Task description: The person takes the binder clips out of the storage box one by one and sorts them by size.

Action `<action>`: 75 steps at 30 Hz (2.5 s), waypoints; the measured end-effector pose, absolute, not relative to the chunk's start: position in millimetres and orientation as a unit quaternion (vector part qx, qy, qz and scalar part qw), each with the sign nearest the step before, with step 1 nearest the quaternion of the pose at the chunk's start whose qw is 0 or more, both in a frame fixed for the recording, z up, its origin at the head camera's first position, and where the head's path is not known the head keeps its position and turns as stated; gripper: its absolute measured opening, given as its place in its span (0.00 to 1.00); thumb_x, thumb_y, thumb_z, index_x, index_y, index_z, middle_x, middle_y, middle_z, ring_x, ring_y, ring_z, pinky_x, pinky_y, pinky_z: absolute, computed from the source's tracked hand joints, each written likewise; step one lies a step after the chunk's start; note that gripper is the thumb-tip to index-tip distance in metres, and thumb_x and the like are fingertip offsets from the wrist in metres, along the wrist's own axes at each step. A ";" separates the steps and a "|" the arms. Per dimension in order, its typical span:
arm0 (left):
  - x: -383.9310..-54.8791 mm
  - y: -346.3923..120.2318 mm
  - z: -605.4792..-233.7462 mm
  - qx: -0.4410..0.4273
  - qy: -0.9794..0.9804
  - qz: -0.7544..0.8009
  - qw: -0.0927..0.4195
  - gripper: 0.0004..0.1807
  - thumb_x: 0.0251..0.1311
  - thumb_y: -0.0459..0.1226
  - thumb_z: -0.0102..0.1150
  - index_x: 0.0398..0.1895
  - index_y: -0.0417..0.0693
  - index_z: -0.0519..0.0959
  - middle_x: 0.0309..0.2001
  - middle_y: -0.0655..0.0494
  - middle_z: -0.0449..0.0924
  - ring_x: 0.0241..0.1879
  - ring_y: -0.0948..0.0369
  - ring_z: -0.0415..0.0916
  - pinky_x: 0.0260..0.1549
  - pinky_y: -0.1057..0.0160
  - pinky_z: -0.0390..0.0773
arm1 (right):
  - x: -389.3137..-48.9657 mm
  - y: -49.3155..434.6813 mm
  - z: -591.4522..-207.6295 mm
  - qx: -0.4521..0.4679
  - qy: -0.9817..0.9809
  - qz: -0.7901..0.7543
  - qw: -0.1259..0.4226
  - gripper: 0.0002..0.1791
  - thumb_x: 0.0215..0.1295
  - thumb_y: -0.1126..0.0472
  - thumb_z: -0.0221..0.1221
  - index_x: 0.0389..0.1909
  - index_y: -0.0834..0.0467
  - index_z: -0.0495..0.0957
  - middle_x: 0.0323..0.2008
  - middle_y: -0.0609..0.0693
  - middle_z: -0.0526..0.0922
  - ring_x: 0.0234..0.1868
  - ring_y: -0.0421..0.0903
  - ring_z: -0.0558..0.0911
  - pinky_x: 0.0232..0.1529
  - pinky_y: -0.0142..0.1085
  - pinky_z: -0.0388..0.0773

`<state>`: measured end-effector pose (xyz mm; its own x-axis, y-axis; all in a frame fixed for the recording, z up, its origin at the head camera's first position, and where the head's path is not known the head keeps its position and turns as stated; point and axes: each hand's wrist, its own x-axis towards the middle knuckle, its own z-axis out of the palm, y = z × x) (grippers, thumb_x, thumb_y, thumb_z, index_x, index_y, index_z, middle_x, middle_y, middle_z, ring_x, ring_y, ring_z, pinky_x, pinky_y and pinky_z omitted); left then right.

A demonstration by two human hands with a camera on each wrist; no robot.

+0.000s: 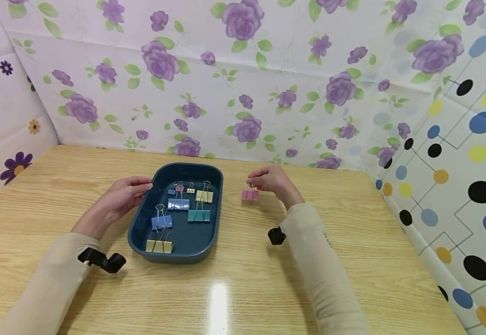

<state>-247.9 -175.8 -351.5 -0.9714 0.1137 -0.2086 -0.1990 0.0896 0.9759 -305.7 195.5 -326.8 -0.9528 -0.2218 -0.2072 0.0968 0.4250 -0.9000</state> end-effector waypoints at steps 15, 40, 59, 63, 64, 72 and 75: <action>-246.3 -175.7 -349.3 -0.031 0.729 0.673 0.116 0.25 0.72 0.36 0.48 0.67 0.30 0.60 0.52 0.47 0.67 0.41 0.62 0.70 0.39 0.69 0.75 | -308.5 198.8 -349.5 -0.032 0.826 -0.541 0.154 0.14 0.67 0.69 0.57 0.51 0.72 0.77 0.47 0.60 0.82 0.40 0.44 0.82 0.47 0.39 0.78; -247.0 -175.3 -348.5 -0.033 0.728 0.676 0.110 0.25 0.72 0.35 0.48 0.66 0.30 0.61 0.49 0.48 0.67 0.38 0.63 0.70 0.38 0.70 0.75 | -310.9 201.8 -355.7 -0.041 0.824 -0.542 0.160 0.17 0.67 0.66 0.59 0.54 0.70 0.76 0.53 0.62 0.79 0.47 0.47 0.81 0.55 0.45 0.74; -247.5 -175.4 -350.8 -0.030 0.732 0.671 0.112 0.25 0.72 0.35 0.47 0.66 0.30 0.61 0.51 0.47 0.67 0.40 0.62 0.70 0.40 0.70 0.75 | -310.1 201.5 -347.9 -0.019 0.798 -0.587 0.132 0.22 0.69 0.66 0.56 0.60 0.72 0.70 0.58 0.64 0.74 0.58 0.55 0.75 0.58 0.44 0.71; -247.8 -176.5 -351.4 -0.032 0.735 0.668 0.114 0.24 0.72 0.35 0.47 0.67 0.31 0.60 0.51 0.48 0.66 0.41 0.62 0.70 0.40 0.70 0.75 | -310.8 196.5 -338.5 -0.020 0.794 -0.595 0.122 0.22 0.70 0.66 0.54 0.62 0.71 0.69 0.61 0.64 0.72 0.61 0.56 0.72 0.60 0.45 0.68; -247.7 -176.7 -351.3 -0.032 0.734 0.669 0.114 0.25 0.72 0.35 0.47 0.67 0.31 0.60 0.51 0.48 0.67 0.41 0.62 0.70 0.40 0.70 0.75 | -310.6 194.4 -335.6 -0.022 0.794 -0.595 0.121 0.21 0.71 0.65 0.54 0.62 0.70 0.69 0.61 0.63 0.72 0.61 0.56 0.72 0.61 0.45 0.68; -247.0 -176.7 -350.5 -0.030 0.724 0.680 0.112 0.24 0.72 0.34 0.48 0.66 0.29 0.60 0.47 0.50 0.68 0.37 0.65 0.71 0.38 0.70 0.75 | -308.3 170.0 -313.9 -0.034 0.792 -0.598 0.121 0.20 0.71 0.63 0.54 0.60 0.68 0.71 0.59 0.60 0.73 0.61 0.55 0.72 0.62 0.44 0.67; -247.4 -176.4 -350.7 -0.030 0.726 0.678 0.113 0.25 0.72 0.35 0.47 0.66 0.30 0.60 0.49 0.49 0.68 0.38 0.65 0.71 0.39 0.70 0.75 | -305.9 157.0 -306.3 -0.040 0.790 -0.600 0.123 0.19 0.69 0.64 0.57 0.58 0.67 0.73 0.57 0.60 0.74 0.61 0.57 0.72 0.61 0.43 0.68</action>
<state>-247.4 -176.4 -350.7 -0.9725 0.1093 -0.2056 -0.1976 0.0801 0.9770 -305.9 157.0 -306.3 -0.9667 -0.2099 -0.1461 0.0843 0.2779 -0.9569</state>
